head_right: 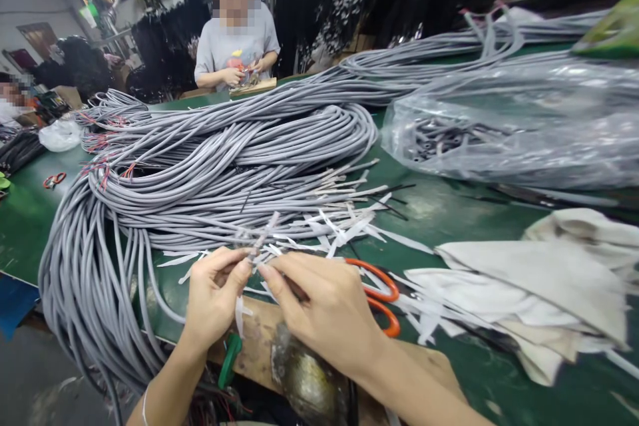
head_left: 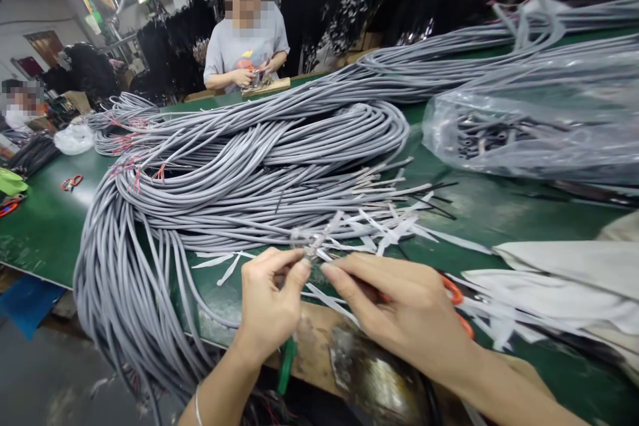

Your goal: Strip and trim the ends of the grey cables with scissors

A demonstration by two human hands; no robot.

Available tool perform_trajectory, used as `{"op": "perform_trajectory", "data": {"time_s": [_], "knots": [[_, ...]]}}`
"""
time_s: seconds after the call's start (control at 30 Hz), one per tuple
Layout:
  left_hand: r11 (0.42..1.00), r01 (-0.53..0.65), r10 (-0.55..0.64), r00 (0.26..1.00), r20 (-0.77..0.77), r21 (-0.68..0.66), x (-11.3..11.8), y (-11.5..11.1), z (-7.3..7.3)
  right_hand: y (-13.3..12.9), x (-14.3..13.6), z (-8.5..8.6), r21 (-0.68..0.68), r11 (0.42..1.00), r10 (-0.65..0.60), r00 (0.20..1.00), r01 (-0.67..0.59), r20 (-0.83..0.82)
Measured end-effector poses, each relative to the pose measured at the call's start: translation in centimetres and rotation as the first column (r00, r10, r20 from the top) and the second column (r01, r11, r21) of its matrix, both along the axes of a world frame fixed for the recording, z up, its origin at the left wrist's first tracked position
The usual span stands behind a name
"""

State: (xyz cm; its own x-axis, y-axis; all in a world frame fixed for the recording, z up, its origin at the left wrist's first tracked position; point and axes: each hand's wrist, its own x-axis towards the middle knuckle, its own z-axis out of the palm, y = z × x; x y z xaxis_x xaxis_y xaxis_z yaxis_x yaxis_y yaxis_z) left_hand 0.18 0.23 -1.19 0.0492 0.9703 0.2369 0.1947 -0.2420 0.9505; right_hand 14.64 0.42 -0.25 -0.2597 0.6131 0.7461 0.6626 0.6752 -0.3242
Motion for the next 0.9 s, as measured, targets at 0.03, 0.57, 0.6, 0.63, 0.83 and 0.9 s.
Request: {"op": "perform_trajectory", "data": {"time_s": [0.03, 0.57, 0.6, 0.63, 0.83, 0.9], "knots": [[1.0, 0.003, -0.003, 1.0, 0.007, 0.004, 0.02, 0.01, -0.04, -0.06, -0.06, 0.04, 0.018, 1.0, 0.003, 1.0, -0.003, -0.006], [0.999, -0.034, 0.036, 0.998, 0.06, -0.035, 0.24, -0.22, -0.15, 0.2, 0.52, -0.43, 0.174, 0.97, -0.19, 0.975, 0.169, 0.112], [0.999, -0.034, 0.035, 0.998, 0.043, -0.024, 0.23, -0.24, -0.12, 0.17, 0.52, -0.44, 0.174, 0.972, -0.182, 0.977, 0.161, 0.11], [1.0, -0.029, 0.03, 0.999, 0.02, -0.009, 0.22, -0.27, -0.08, 0.14, 0.52, -0.46, 0.174, 0.973, -0.174, 0.979, 0.154, 0.107], [0.995, -0.011, 0.022, 0.992, -0.125, 0.095, 0.23, -0.47, 0.1, 0.02, 0.51, -0.43, 0.129, 0.981, -0.162, 0.98, 0.147, 0.116], [0.991, -0.028, 0.047, 0.988, -0.149, 0.131, 0.26, -0.5, 0.07, 0.04, 0.54, -0.34, 0.133, 0.978, -0.176, 0.977, 0.159, 0.124]]}}
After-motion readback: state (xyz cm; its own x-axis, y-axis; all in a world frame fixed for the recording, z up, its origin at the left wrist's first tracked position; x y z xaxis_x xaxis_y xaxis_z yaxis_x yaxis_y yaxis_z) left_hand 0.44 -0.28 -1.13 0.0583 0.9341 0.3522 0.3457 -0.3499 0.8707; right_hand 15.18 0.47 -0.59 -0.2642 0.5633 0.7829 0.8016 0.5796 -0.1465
